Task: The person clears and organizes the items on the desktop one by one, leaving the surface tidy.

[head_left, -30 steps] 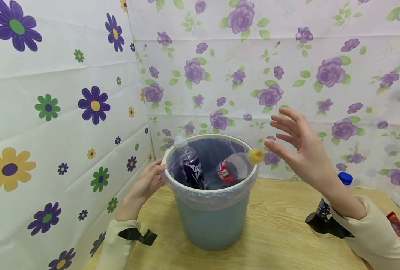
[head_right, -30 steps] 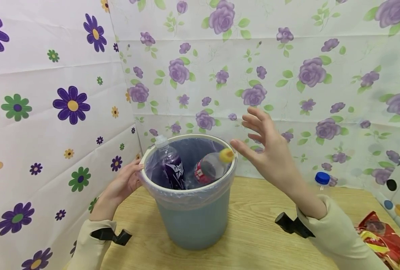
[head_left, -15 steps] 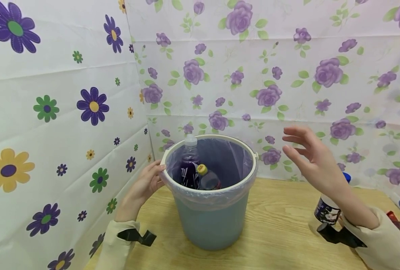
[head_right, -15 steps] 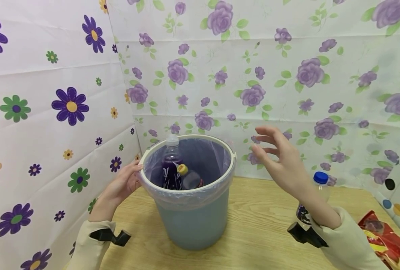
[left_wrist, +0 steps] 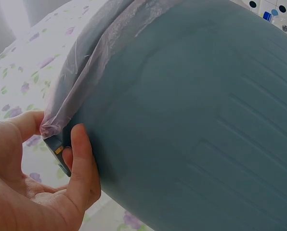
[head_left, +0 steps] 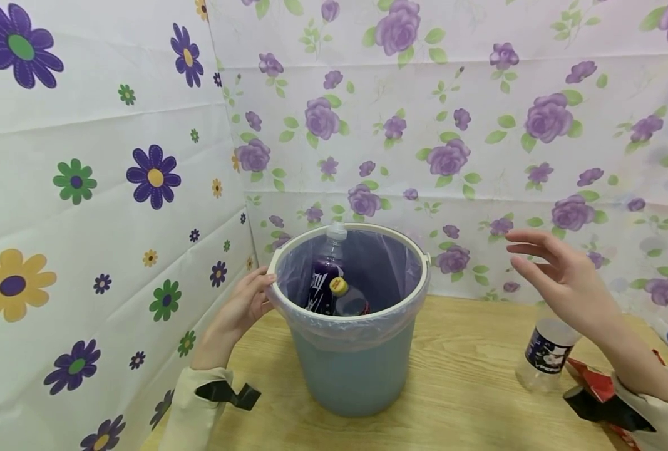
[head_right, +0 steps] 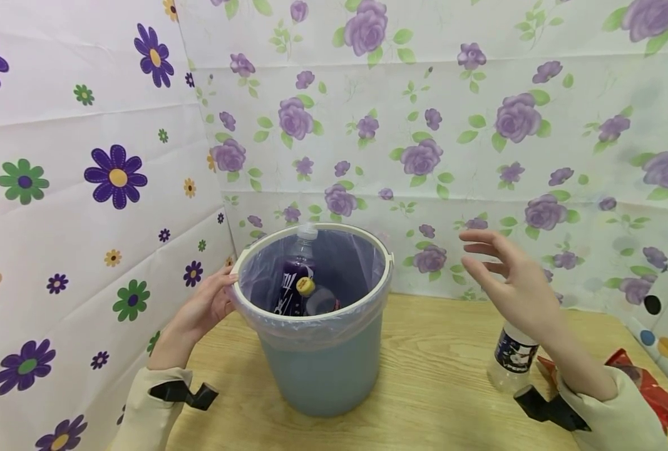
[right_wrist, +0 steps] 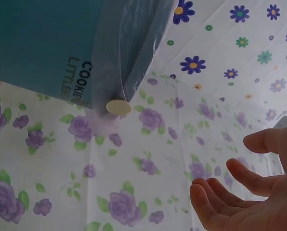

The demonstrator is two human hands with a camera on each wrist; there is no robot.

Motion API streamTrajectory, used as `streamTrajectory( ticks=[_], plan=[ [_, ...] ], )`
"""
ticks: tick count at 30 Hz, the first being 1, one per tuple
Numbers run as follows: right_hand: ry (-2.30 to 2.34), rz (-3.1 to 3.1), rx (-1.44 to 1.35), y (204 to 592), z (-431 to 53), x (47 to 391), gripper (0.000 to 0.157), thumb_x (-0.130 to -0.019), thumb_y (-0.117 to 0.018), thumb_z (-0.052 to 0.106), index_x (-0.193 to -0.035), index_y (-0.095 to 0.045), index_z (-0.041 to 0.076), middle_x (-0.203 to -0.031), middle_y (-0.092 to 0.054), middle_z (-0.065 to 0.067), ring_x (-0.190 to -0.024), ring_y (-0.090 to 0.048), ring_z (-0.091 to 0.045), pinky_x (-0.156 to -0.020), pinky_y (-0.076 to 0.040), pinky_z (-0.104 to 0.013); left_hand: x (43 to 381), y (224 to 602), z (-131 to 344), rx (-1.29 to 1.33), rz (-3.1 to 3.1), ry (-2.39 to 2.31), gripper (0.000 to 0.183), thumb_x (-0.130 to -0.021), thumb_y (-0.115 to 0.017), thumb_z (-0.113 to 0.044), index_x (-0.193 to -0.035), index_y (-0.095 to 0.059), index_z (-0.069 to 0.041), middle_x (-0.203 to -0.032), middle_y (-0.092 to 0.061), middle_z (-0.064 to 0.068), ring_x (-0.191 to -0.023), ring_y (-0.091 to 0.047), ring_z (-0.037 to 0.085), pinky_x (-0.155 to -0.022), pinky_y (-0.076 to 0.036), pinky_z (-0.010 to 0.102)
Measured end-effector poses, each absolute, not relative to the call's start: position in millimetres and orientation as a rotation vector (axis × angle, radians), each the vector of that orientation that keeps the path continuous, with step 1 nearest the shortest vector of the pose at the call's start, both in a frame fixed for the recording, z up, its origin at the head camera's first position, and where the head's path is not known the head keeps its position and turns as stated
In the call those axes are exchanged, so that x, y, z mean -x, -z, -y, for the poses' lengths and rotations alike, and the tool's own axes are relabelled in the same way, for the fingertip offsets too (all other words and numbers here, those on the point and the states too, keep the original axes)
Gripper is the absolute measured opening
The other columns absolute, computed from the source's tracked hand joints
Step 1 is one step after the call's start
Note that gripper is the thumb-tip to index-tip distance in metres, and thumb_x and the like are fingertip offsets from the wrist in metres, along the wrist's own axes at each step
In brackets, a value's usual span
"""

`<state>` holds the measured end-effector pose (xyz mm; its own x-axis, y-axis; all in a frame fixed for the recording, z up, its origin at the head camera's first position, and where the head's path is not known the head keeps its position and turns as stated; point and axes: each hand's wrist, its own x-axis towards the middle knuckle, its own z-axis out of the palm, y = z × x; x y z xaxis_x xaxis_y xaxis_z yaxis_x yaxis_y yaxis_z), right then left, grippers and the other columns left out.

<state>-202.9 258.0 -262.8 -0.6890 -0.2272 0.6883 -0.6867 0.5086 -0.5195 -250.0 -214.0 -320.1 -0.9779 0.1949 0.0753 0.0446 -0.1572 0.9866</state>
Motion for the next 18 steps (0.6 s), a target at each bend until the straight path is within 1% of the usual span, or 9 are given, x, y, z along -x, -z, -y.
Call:
streamTrajectory(
  ticks=[4, 7, 14, 18],
  plan=[
    [-1.103, 2.223, -0.698, 265, -270, 202, 0.037, -0.095, -0.054, 0.0, -0.132, -0.052, 0.005, -0.124, -0.053, 0.025, -0.11, -0.053, 0.012, -0.085, -0.041, 0.001, 250, 320, 214, -0.288, -1.977, -2.293, 0.053, -0.096, -0.045, -0.015, -0.143, -0.03, 0.004, -0.1, -0.058, -0.005, -0.085, -0.06, 0.004, -0.078, -0.054, 0.017],
    [-1.081, 2.271, -0.627, 269, -278, 202, 0.035, -0.096, -0.055, 0.004, -0.131, -0.053, 0.005, -0.121, -0.053, 0.027, -0.108, -0.052, 0.013, -0.083, -0.039, 0.002, 250, 320, 214, -0.301, -1.978, -2.291, 0.052, -0.096, -0.045, -0.015, -0.142, -0.031, 0.005, -0.099, -0.058, -0.006, -0.084, -0.059, 0.003, -0.078, -0.054, 0.017],
    [-0.974, 2.371, -0.526, 278, -298, 204, 0.032, -0.098, -0.054, 0.013, -0.129, -0.054, 0.005, -0.115, -0.048, 0.034, -0.102, -0.045, 0.019, -0.077, -0.036, 0.004, 250, 320, 214, -0.308, -1.968, -2.302, 0.05, -0.096, -0.045, -0.014, -0.141, -0.033, 0.005, -0.099, -0.058, -0.005, -0.084, -0.06, 0.003, -0.077, -0.054, 0.017],
    [-0.947, 2.38, -0.411, 285, -310, 204, 0.03, -0.099, -0.052, 0.016, -0.126, -0.056, 0.004, -0.11, -0.047, 0.034, -0.098, -0.042, 0.021, -0.073, -0.033, 0.005, 250, 320, 215, -0.306, -1.97, -2.302, 0.05, -0.096, -0.045, -0.015, -0.141, -0.032, 0.004, -0.099, -0.058, -0.005, -0.084, -0.059, 0.003, -0.077, -0.053, 0.017]
  ],
)
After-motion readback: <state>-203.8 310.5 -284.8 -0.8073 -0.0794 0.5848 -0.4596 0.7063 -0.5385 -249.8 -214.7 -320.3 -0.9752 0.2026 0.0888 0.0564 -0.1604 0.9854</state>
